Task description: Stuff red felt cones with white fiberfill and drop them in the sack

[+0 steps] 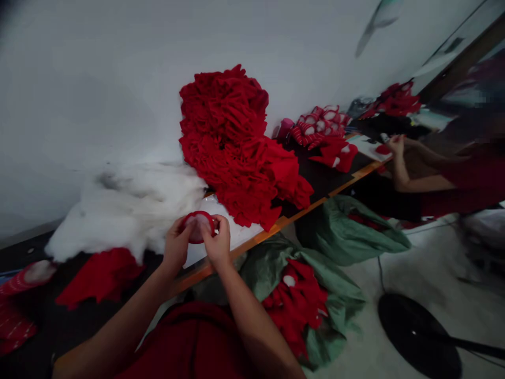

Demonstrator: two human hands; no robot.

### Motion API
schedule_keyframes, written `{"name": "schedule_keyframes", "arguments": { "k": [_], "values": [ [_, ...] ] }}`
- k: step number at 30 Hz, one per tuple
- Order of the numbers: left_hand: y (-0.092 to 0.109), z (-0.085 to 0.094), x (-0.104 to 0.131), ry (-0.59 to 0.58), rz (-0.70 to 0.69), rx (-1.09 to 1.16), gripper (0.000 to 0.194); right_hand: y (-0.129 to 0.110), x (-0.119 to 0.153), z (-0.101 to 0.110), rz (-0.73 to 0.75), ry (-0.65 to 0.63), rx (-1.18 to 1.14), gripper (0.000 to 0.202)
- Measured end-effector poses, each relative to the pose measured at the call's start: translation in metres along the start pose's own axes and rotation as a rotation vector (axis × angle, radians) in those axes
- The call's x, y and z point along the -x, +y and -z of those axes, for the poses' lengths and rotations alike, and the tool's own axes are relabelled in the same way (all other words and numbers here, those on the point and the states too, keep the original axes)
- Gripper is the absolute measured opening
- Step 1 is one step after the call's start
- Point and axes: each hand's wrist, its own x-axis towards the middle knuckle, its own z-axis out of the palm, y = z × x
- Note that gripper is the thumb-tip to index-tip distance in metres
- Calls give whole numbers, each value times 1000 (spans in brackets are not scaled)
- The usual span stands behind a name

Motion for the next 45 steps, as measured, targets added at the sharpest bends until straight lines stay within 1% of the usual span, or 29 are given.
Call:
{"name": "schedule_keyframes", "arguments": {
  "k": [1, 3, 6, 8, 11, 13, 16, 18, 21, 23, 25, 30, 33, 35, 38, 40, 41, 43, 44, 45],
  "values": [
    [-1, 2, -1, 8, -69, -83, 19, -1, 1, -3, -5, -9, 4, 25],
    [-3, 6, -4, 9, -200, -249, 17, -1, 0, -7, -13, -11, 31, 18],
    [-2, 14, -10, 51, -282, -404, 20, 2, -5, -9, -16, 17, 55, 12],
    [0, 17, -13, 68, -286, -444, 23, 4, -9, -10, -28, 23, 43, 15],
    [4, 20, -14, 12, -300, -482, 29, 3, -10, -11, -28, -20, 28, 15],
    [5, 21, -13, -19, -307, -489, 35, 1, -7, -13, 6, -67, 34, 17],
    [4, 20, -12, -5, -273, -447, 36, -1, 1, -15, 46, -124, 77, 30],
    [2, 20, -11, 0, -267, -447, 35, -1, 6, -16, 2, -135, 69, 34],
    [-1, 20, -12, 17, -309, -487, 33, 1, 5, -17, -101, -98, 43, 30],
    [-2, 21, -13, 45, -353, -509, 31, 1, 2, -16, -118, -58, 44, 27],
    [-2, 23, -14, 42, -389, -537, 32, 2, 0, -14, -107, -48, 16, 26],
    [2, 27, -6, -67, -416, -550, 40, 4, 4, -9, -43, -99, -39, 32],
    [5, 26, -2, -41, -425, -517, 28, 1, 9, -9, -9, -101, -54, 33],
    [6, 24, -1, -15, -437, -526, 24, 0, 11, -11, -31, -56, -88, 26],
    [9, 22, 1, -32, -477, -538, 28, 1, 12, -14, -131, 30, -200, 16],
    [11, 23, 4, -81, -438, -449, 32, 2, 12, -12, -208, 83, -318, 14],
    [12, 24, 5, -117, -379, -361, 36, 2, 12, -11, -247, 107, -387, 14],
    [14, 29, 6, -188, -183, -114, 46, 0, 12, -6, -328, 144, -539, 15],
    [15, 31, 7, -217, -53, 20, 45, -3, 12, -4, -378, 156, -613, 16],
    [15, 33, 7, -241, 92, 142, 40, -7, 12, -2, -433, 166, -679, 18]
  ]
}}
